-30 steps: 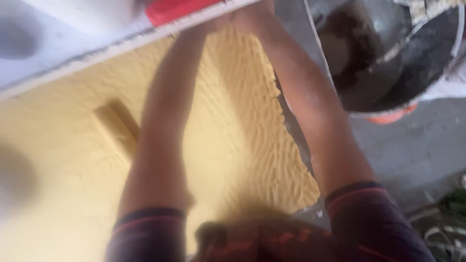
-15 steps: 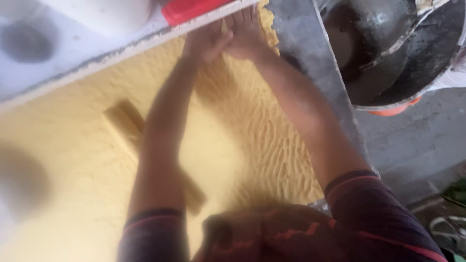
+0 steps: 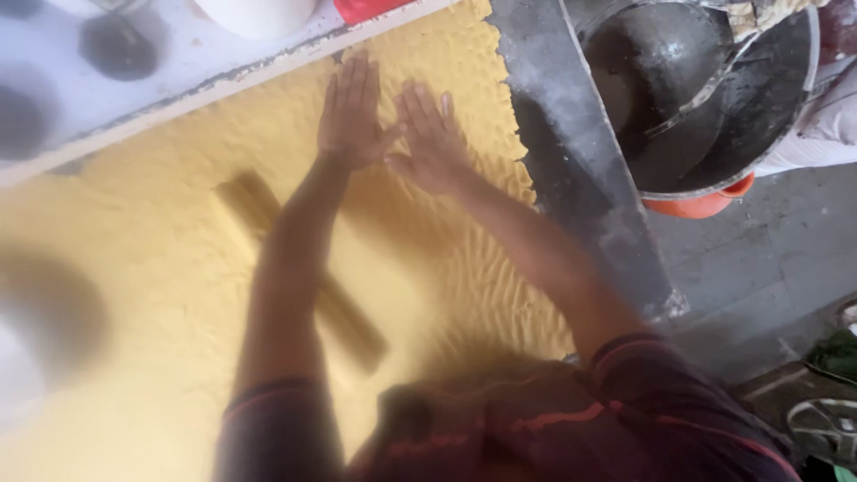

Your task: The person prepares dough by spreading it across a workspace with their hands and rolling portions of it into long cylinders.

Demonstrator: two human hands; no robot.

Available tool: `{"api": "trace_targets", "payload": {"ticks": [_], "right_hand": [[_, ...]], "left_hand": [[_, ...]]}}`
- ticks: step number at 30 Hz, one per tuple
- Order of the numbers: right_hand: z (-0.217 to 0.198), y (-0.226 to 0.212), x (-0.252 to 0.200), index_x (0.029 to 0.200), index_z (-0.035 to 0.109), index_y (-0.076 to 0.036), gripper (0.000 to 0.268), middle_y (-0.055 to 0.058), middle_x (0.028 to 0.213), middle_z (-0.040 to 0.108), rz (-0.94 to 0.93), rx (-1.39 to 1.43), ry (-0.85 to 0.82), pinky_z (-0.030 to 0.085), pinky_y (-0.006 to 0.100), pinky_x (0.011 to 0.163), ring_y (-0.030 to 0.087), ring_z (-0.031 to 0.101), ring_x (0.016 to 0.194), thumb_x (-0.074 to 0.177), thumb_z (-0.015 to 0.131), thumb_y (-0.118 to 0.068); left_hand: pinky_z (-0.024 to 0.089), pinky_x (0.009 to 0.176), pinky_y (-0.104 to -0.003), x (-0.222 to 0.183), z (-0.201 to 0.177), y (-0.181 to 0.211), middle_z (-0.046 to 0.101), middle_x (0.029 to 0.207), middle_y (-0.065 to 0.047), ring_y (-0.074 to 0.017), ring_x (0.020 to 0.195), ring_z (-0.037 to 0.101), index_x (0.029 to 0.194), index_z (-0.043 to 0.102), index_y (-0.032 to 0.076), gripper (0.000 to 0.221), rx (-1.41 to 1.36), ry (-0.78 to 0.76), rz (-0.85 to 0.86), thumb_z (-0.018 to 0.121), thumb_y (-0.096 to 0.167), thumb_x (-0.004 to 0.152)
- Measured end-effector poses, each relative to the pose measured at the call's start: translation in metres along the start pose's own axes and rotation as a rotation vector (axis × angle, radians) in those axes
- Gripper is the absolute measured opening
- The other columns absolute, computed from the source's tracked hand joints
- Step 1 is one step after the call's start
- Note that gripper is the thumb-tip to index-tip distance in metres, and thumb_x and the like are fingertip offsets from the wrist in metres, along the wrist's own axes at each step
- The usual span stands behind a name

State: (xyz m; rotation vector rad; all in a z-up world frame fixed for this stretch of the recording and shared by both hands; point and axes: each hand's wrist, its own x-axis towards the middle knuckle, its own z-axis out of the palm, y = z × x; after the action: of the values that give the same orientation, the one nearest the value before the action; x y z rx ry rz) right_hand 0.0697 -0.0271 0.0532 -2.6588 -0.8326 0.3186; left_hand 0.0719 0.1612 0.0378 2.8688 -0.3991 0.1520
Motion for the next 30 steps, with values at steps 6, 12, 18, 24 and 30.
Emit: {"api": "trace_targets", "payload": {"ticks": [6,12,18,24,30], "right_hand": [[-0.001,0.017,-0.046,0.163,0.025,-0.006,0.084,0.024,0.171,0.009,-0.059,-0.019,0.104,0.003,0.061,0.127,0.041,0.002,0.159,0.104,0.056,-0.056],[0.003,0.029,-0.092,0.163,0.025,-0.010,0.088,0.028,0.170,0.007,0.078,0.038,-0.019,0.004,0.060,0.125,0.043,0.002,0.158,0.096,0.054,-0.059],[0.019,0.054,-0.116,0.157,0.021,0.006,0.095,0.037,0.166,0.007,0.072,-0.022,0.043,0.002,0.066,0.120,0.051,0.001,0.155,0.100,0.055,-0.062],[0.021,0.082,-0.090,0.155,0.032,0.000,0.084,0.033,0.163,0.021,0.054,-0.026,0.005,0.018,0.063,0.117,0.049,0.018,0.151,0.094,0.057,-0.052],[0.033,0.109,-0.069,0.151,0.042,-0.005,0.073,0.029,0.160,0.031,0.078,-0.012,-0.026,0.027,0.061,0.114,0.046,0.028,0.148,0.092,0.060,-0.044]], "left_hand": [[0.013,0.136,-0.047,0.031,0.000,0.005,0.017,0.174,-0.015,-0.0309,0.163,0.014,0.168,0.017,0.004,0.101,-0.276,-0.254,-0.282,0.044,0.071,0.098],[0.004,0.126,-0.055,-0.012,0.001,0.045,0.005,0.172,-0.015,-0.0311,0.160,0.003,0.163,0.013,0.002,0.107,-0.088,-0.351,-0.213,0.047,0.077,0.094],[0.007,0.125,-0.056,-0.058,0.014,0.117,0.011,0.171,-0.011,-0.0321,0.157,0.008,0.162,0.015,0.011,0.097,0.065,-0.268,-0.041,0.045,0.069,0.090],[0.013,0.133,-0.057,-0.004,0.017,0.115,0.025,0.172,-0.013,-0.0344,0.163,0.018,0.160,0.045,0.020,0.072,-0.319,-0.358,-0.054,0.038,0.063,0.102],[0.032,0.126,-0.047,0.021,0.061,0.113,0.049,0.158,-0.018,-0.0320,0.150,0.043,0.150,0.050,0.010,0.084,-0.635,-0.510,-0.146,0.036,0.072,0.096]]}}
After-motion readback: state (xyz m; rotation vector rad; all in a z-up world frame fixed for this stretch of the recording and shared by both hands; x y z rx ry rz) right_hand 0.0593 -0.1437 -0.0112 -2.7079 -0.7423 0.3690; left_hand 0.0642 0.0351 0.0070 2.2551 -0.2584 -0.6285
